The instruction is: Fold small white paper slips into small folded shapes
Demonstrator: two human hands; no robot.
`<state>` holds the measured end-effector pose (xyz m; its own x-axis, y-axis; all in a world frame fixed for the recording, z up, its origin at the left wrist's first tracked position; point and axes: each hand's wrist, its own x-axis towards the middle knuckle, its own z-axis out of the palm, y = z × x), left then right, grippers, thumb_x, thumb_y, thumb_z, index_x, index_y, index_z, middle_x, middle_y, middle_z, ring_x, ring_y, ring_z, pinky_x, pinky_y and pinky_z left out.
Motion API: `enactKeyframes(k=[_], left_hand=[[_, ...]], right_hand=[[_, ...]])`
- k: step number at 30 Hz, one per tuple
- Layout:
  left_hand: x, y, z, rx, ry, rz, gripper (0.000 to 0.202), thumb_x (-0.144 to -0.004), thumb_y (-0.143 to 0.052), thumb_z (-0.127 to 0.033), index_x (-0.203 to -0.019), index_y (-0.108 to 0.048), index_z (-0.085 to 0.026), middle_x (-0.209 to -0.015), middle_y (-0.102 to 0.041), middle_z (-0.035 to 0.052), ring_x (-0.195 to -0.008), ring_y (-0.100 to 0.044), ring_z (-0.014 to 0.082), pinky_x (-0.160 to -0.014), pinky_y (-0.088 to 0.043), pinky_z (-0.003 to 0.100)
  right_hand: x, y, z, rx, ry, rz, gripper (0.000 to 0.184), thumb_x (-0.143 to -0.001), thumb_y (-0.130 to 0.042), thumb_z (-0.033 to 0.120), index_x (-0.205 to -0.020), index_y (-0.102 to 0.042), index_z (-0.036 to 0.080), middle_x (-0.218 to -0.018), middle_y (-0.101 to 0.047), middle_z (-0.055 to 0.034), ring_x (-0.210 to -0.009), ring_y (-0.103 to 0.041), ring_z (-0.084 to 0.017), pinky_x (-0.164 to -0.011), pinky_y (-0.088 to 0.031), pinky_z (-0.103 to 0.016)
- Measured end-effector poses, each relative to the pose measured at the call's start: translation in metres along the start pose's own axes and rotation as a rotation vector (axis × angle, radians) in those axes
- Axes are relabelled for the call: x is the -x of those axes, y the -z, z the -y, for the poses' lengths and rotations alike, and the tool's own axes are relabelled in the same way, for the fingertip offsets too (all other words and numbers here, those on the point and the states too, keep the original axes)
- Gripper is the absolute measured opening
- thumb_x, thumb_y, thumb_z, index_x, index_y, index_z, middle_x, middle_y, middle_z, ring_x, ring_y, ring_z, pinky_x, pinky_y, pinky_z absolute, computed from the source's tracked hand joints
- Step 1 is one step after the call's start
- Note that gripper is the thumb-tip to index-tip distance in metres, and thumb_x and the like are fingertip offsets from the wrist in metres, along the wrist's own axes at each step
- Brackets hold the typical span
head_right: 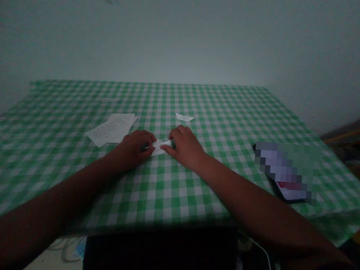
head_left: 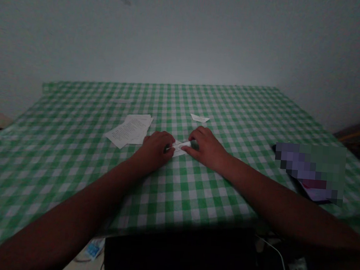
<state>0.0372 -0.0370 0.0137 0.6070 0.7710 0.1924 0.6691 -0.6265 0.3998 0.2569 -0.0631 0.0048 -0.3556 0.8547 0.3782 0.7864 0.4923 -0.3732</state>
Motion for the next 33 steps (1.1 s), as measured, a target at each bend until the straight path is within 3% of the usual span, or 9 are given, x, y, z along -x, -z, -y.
enactKeyframes(k=[3, 7, 14, 20, 22, 26, 33], left_hand=[[-0.003, -0.002, 0.004, -0.002, 0.024, -0.039, 0.005, -0.087, -0.057, -0.023, -0.087, -0.059, -0.019, -0.111, -0.067, 0.0083, -0.107, -0.058, 0.0252, -0.096, -0.046, 0.049], [-0.004, -0.003, 0.007, 0.01, 0.024, -0.058, 0.004, -0.086, -0.057, -0.023, -0.083, -0.057, -0.019, -0.111, -0.068, 0.0074, -0.107, -0.059, 0.0244, -0.096, -0.047, 0.047], [-0.004, 0.002, 0.007, 0.074, 0.029, -0.022, 0.009, -0.084, -0.058, -0.023, -0.077, -0.055, -0.019, -0.112, -0.068, 0.007, -0.106, -0.06, 0.0233, -0.096, -0.048, 0.046], [-0.005, 0.004, 0.009, 0.104, 0.018, -0.009, 0.01, -0.084, -0.058, -0.024, -0.076, -0.055, -0.019, -0.11, -0.067, 0.0078, -0.105, -0.061, 0.0229, -0.097, -0.048, 0.044], [-0.005, 0.003, 0.009, 0.093, 0.038, -0.017, 0.006, -0.084, -0.058, -0.025, -0.086, -0.058, -0.019, -0.109, -0.066, 0.0082, -0.104, -0.061, 0.0233, -0.097, -0.049, 0.044], [-0.003, 0.003, 0.009, 0.06, 0.043, -0.025, 0.026, -0.086, -0.056, -0.024, -0.111, -0.059, -0.021, -0.114, -0.065, 0.0071, -0.109, -0.06, 0.0238, -0.098, -0.049, 0.044], [-0.005, 0.0, 0.012, 0.061, -0.019, -0.05, 0.016, -0.088, -0.056, -0.023, -0.1, -0.066, -0.02, -0.109, -0.067, 0.0064, -0.107, -0.061, 0.0234, -0.097, -0.048, 0.044]], right_hand=[[0.004, 0.006, 0.01, 0.001, 0.114, -0.001, 0.017, -0.096, -0.052, 0.03, -0.102, -0.061, 0.017, -0.104, -0.06, -0.0118, -0.1, -0.053, -0.026, -0.09, -0.044, -0.043], [0.013, 0.008, 0.023, 0.019, 0.258, 0.173, 0.029, -0.096, -0.047, 0.023, -0.121, -0.059, 0.013, -0.119, -0.062, -0.0156, -0.112, -0.053, -0.028, -0.097, -0.045, -0.048], [0.021, 0.003, 0.027, 0.137, 0.246, 0.257, 0.054, -0.098, -0.049, 0.04, -0.14, -0.048, 0.006, -0.141, -0.051, -0.0211, -0.13, -0.045, -0.032, -0.108, -0.04, -0.05], [0.02, 0.004, 0.025, 0.133, 0.221, 0.282, 0.055, -0.099, -0.046, 0.044, -0.142, -0.048, 0.008, -0.144, -0.05, -0.0189, -0.131, -0.043, -0.033, -0.106, -0.041, -0.052], [0.019, 0.003, 0.024, 0.122, 0.214, 0.283, 0.055, -0.099, -0.046, 0.045, -0.142, -0.048, 0.01, -0.144, -0.05, -0.0178, -0.13, -0.044, -0.032, -0.105, -0.041, -0.052], [0.016, 0.001, 0.022, 0.117, 0.202, 0.285, 0.054, -0.099, -0.046, 0.045, -0.142, -0.048, 0.012, -0.145, -0.05, -0.0165, -0.13, -0.044, -0.032, -0.104, -0.042, -0.052], [0.013, 0.001, 0.017, 0.125, 0.242, 0.273, 0.052, -0.099, -0.047, 0.043, -0.141, -0.05, 0.012, -0.142, -0.052, -0.017, -0.128, -0.047, -0.031, -0.105, -0.042, -0.049]])
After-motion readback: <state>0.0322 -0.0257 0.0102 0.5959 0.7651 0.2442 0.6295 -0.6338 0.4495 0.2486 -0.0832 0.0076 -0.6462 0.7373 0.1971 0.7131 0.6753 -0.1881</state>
